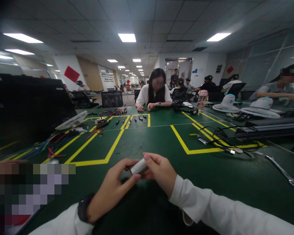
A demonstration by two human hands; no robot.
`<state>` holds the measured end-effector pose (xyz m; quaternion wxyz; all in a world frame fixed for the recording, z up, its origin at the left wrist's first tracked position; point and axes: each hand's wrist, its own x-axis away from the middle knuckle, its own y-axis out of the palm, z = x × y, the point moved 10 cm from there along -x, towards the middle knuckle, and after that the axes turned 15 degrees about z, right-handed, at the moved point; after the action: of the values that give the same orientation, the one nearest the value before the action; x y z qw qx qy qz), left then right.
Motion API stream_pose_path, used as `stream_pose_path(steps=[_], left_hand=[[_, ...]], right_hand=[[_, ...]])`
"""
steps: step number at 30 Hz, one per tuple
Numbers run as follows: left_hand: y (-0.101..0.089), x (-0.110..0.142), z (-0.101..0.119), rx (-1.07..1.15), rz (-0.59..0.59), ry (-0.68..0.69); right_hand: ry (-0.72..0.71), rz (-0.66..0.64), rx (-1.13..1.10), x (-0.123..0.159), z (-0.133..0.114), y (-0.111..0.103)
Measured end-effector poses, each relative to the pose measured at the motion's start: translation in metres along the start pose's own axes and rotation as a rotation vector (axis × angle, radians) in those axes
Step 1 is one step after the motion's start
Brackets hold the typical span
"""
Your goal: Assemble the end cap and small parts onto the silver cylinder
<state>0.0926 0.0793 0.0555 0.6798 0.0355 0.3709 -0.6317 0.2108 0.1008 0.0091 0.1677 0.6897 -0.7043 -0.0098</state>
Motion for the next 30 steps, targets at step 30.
stream_pose_path(steps=[30], left_hand=[[0.006,-0.010,-0.003,0.074,0.017,-0.026]], right_hand=[[-0.813,-0.111,0.617,0.005,-0.019,0.006]])
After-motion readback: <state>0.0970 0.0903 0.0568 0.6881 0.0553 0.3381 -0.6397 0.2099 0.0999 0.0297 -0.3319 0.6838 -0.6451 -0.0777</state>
